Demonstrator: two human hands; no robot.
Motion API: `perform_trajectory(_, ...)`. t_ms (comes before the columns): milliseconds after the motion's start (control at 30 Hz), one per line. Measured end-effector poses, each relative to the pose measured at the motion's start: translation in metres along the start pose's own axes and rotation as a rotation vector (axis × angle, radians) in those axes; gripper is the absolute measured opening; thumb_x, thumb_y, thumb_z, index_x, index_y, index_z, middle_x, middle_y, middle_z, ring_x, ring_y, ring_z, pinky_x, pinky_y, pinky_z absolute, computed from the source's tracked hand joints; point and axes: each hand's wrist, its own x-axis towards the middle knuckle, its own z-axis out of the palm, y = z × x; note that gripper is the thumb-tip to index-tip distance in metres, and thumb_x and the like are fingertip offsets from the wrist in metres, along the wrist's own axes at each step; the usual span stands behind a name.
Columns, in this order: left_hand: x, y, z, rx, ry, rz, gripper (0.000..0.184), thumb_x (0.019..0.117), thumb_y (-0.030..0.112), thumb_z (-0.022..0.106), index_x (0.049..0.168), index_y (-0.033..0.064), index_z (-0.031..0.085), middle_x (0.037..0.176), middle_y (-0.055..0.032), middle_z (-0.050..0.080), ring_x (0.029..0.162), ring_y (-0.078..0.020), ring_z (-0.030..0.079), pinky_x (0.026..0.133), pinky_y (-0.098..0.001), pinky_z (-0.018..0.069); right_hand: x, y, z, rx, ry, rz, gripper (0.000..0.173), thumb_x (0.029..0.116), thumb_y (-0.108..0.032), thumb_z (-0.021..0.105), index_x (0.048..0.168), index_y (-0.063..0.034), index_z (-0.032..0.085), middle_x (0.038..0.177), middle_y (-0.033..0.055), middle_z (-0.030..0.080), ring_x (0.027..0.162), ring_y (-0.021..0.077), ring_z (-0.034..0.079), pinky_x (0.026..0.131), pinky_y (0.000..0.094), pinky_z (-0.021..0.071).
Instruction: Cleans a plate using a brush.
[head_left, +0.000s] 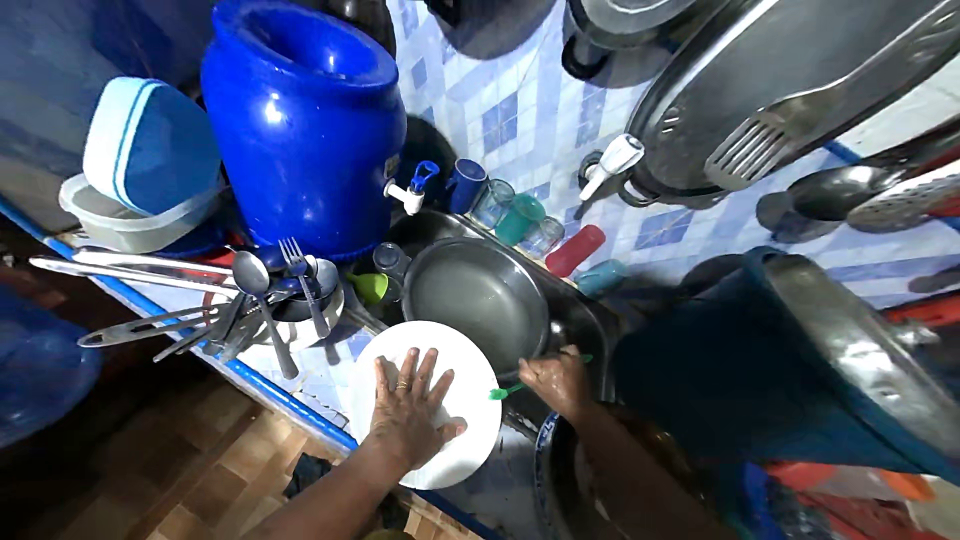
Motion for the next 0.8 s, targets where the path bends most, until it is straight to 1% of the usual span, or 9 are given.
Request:
perform_trajectory(100,-0.001,0.001,0.002,0.014,-0.017,-0.002,0.086,0.0969,0.078,0.027,0.166,0.0306,0.008,0.172,-0.0049,-0.012,0.156,-0.0361,-0.018,0.112,-0.0775,-0.0133,0.009,-0.002,-0.006,-0.026,-0.071,0.095,0.041,0.1014,-0.022,0.059,0.069,0.0017,0.068,0.069,0.0201,0.069,0.075,0.0407,0.071,0.091,0.0623,0.0494)
perform_trajectory(267,-0.002,0.0,0.0,0.011,-0.02,0.005,0.086,0.0966,0.079,0.024,0.166,0.0317,0.006,0.172,-0.0048,-0.011,0.156,-0.0362,-0.018,0.111,-0.0781,-0.0138,0.001,-0.03,0.003,0.047,0.012,-0.056,0.032,0.0926,-0.019,0.067,0.066,-0.0017,0.07,0.063,0.0147,0.068,0.065,0.034,0.07,0.082,0.0585,0.0526)
perform_trajectory(333,-0.002,0.001,0.003,0.003,-0.02,0.008,0.086,0.0965,0.079,0.025,0.166,0.0312,0.008,0.173,-0.0046,-0.011,0.156,-0.0361,-0.018,0.112,-0.0778,-0.013,0.005,-0.013,-0.003,0.131,-0.074,0.091,0.033,0.0988,-0.018,0.064,0.074,0.003,0.073,0.071,0.0209,0.07,0.076,0.0407,0.071,0.092,0.0638,0.0482)
perform_trajectory(400,-0.003,0.001,0.006,0.003,-0.02,0.008,0.086,0.096,0.079,0.025,0.166,0.0319,0.008,0.172,-0.004,-0.012,0.156,-0.0354,-0.019,0.111,-0.0777,-0.0135,0.007,0.003,0.006,0.14,-0.016,0.109,0.041,0.0993,-0.022,0.062,0.065,0.0012,0.066,0.065,0.0188,0.066,0.071,0.0386,0.069,0.088,0.0633,0.0488)
perform_trajectory(500,-0.001,0.0,0.004,0.006,-0.005,0.009,0.086,0.0961,0.079,0.024,0.166,0.0329,0.007,0.173,-0.0038,-0.011,0.156,-0.0359,-0.018,0.111,-0.0779,-0.0136,0.009,-0.008,0.014,0.138,0.048,-0.052,0.044,0.0949,-0.021,0.061,0.055,-0.0017,0.059,0.056,0.0143,0.062,0.062,0.0335,0.067,0.08,0.0569,0.0518)
perform_trajectory(567,-0.001,0.001,0.002,-0.006,-0.025,0.008,0.085,0.0963,0.079,0.025,0.166,0.033,0.007,0.173,-0.0036,-0.011,0.156,-0.0357,-0.019,0.112,-0.0775,-0.0133,0.012,-0.003,0.009,0.182,-0.04,0.014,0.041,0.0987,-0.018,0.061,0.064,0.0039,0.066,0.064,0.0199,0.067,0.071,0.0391,0.07,0.088,0.061,0.0493)
perform_trajectory(633,-0.002,0.001,0.003,-0.009,-0.027,0.008,0.085,0.0964,0.079,0.026,0.166,0.0326,0.009,0.173,-0.0036,-0.011,0.156,-0.0353,-0.019,0.112,-0.0769,-0.0134,0.014,0.006,0.017,0.176,0.016,0.026,0.042,0.098,-0.018,0.061,0.062,0.0022,0.063,0.061,0.0188,0.063,0.066,0.0383,0.067,0.082,0.0622,0.049)
perform_trajectory(767,0.001,-0.001,0.003,0.011,-0.003,0.011,0.086,0.096,0.08,0.024,0.166,0.0324,0.008,0.173,-0.0043,-0.011,0.156,-0.0362,-0.018,0.112,-0.0776,-0.0128,0.016,-0.024,0.007,0.06,0.009,-0.078,0.038,0.0952,-0.02,0.062,0.062,-0.001,0.065,0.062,0.0157,0.066,0.067,0.0356,0.07,0.079,0.0573,0.0524)
perform_trajectory(800,0.002,-0.001,0.004,0.005,-0.002,0.015,0.086,0.0963,0.079,0.023,0.166,0.0319,0.008,0.173,-0.0046,-0.011,0.156,-0.0366,-0.018,0.112,-0.0778,-0.0129,0.019,-0.024,-0.002,0.023,-0.07,-0.041,0.036,0.0982,-0.019,0.061,0.07,0.0015,0.07,0.069,0.0193,0.07,0.074,0.0392,0.072,0.085,0.06,0.0521)
